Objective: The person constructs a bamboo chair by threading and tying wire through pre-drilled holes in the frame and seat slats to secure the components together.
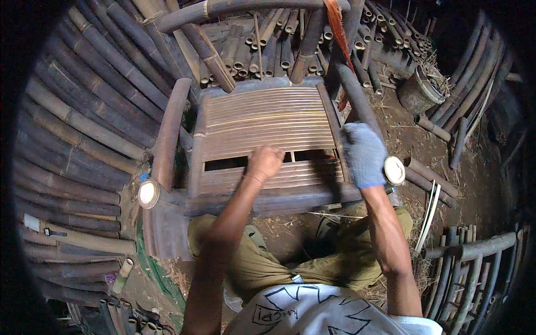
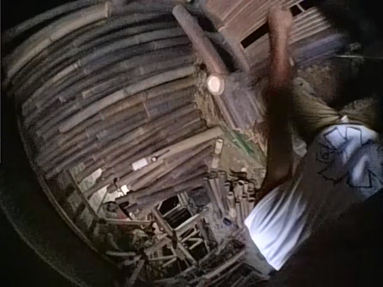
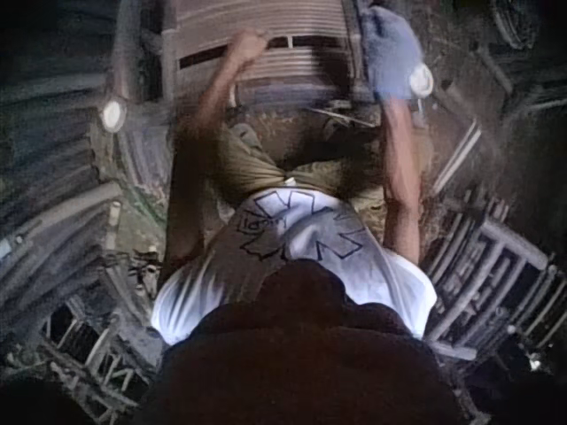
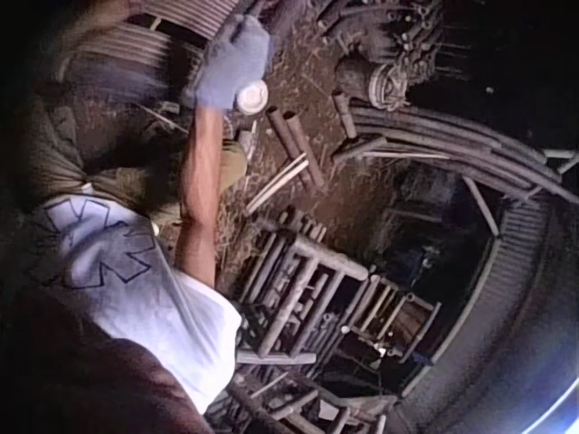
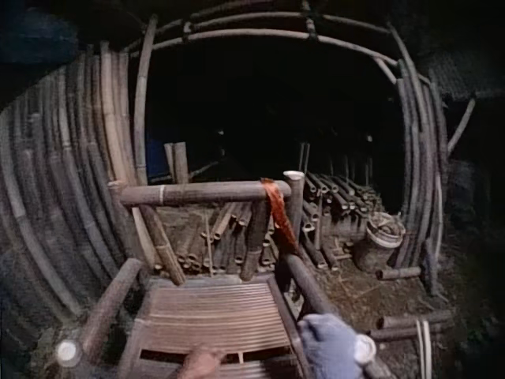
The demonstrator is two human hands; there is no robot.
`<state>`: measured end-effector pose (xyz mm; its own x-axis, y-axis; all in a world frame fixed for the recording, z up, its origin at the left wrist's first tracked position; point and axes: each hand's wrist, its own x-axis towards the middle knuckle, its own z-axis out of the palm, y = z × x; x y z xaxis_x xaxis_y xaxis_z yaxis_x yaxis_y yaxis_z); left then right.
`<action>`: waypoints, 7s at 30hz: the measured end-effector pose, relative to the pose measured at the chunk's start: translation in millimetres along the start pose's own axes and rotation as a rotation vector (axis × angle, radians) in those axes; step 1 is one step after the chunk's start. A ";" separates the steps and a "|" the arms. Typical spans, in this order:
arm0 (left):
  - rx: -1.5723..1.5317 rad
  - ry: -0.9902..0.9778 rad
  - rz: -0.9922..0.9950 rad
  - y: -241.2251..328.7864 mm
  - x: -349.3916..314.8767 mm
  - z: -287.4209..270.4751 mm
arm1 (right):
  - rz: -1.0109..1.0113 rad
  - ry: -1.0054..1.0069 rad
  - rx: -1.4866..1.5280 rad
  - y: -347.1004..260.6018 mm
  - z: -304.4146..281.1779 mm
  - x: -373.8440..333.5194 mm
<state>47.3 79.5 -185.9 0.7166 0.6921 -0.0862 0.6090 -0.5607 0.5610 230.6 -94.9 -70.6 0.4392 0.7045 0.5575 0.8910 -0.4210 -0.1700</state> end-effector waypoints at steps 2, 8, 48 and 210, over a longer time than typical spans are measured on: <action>0.164 0.005 0.059 30.8 -12.5 20.4 | -0.091 -0.282 -0.357 4.6 36.0 -5.0; 0.143 0.158 0.080 28.9 -24.0 43.5 | -0.060 -0.521 -0.263 -11.3 97.8 -30.7; -0.660 -0.359 -0.102 22.3 15.1 -2.7 | 0.227 -0.323 0.907 -17.3 59.5 -80.8; -0.461 -0.092 -0.142 -1.9 22.3 15.1 | 0.045 -0.383 0.433 -0.7 77.1 -32.5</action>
<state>67.3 89.2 -201.2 0.6774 0.6923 -0.2487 0.5037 -0.1902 0.8427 224.6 -73.4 -151.2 0.4164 0.8816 0.2222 0.8008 -0.2399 -0.5488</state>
